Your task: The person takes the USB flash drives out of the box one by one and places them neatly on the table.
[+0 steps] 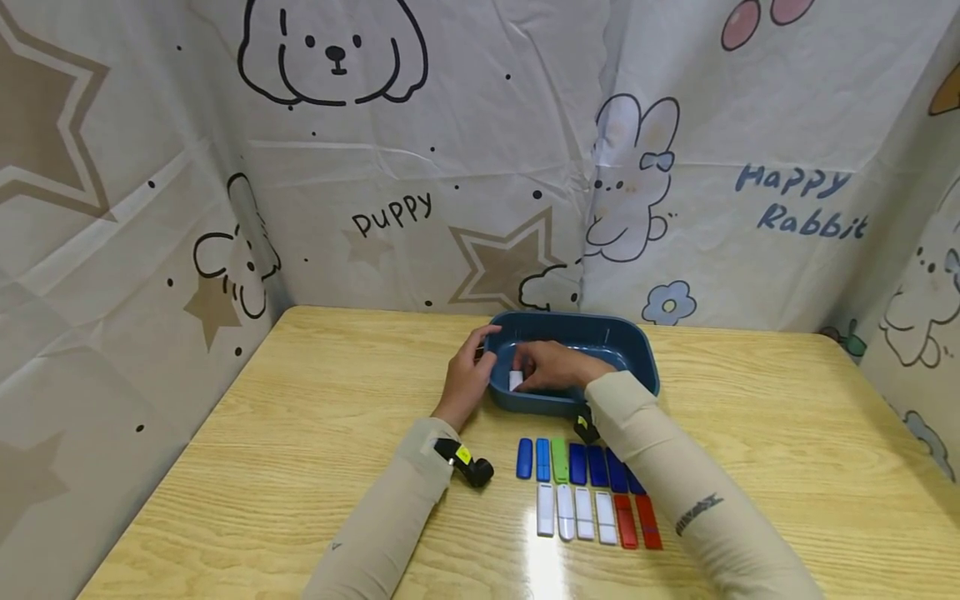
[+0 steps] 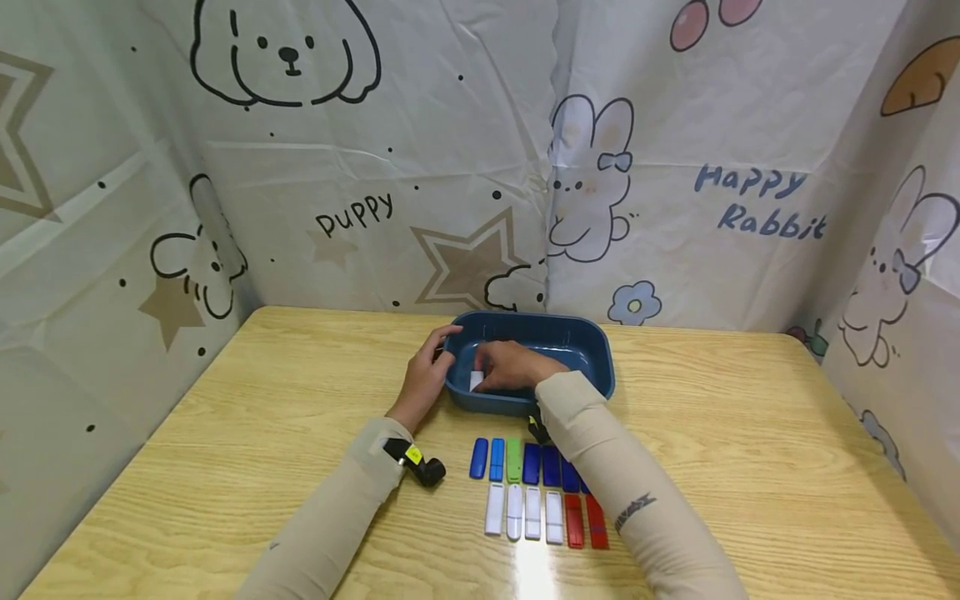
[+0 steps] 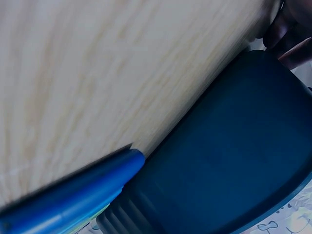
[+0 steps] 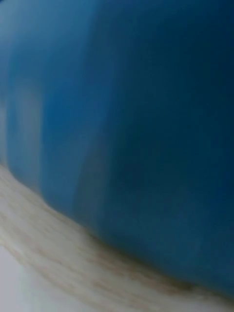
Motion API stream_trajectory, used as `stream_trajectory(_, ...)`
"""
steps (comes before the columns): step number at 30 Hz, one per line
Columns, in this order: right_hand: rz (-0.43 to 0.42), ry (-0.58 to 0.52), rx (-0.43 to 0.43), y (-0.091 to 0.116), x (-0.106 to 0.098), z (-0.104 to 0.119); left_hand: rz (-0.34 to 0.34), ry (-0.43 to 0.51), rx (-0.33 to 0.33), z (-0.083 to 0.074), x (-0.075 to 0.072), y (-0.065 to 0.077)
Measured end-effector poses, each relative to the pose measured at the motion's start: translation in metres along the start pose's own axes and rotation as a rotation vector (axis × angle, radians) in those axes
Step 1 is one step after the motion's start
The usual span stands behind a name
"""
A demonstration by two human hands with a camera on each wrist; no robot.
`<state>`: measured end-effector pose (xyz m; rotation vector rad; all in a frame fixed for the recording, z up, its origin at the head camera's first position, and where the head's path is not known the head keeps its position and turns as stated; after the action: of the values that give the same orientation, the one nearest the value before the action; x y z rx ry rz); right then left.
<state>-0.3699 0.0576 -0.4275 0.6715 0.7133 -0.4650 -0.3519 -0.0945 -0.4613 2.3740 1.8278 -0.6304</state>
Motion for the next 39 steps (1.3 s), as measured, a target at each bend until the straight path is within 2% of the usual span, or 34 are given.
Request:
stream_trajectory(10,-0.087,-0.047,-0.001,0.000,-0.002,0.002,-0.001,0.013,0.010,-0.002,-0.002,0.001)
stream_trajectory(19,-0.099,-0.057,-0.005,0.000,-0.003,0.005,-0.012,0.006,0.016,0.000,-0.003,0.001)
stream_trajectory(29,-0.156,-0.066,-0.026,-0.001,-0.007,0.001,-0.013,-0.002,0.017,0.000,-0.003,0.000)
stream_trajectory(39,-0.255,-0.100,-0.049,0.015,-0.012,0.007,-0.001,0.006,0.014,0.000,-0.001,0.000)
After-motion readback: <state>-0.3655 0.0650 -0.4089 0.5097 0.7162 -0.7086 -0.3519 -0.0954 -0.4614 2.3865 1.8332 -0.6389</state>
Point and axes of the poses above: each hand's wrist, its own y-axis away from the middle knuckle, its own x-axis out of the palm, z = x × y, the point moved 4 cm from there along -y, towards the middle knuckle, and after that the axes turned 15 degrees about z, right-handed, at the moved point
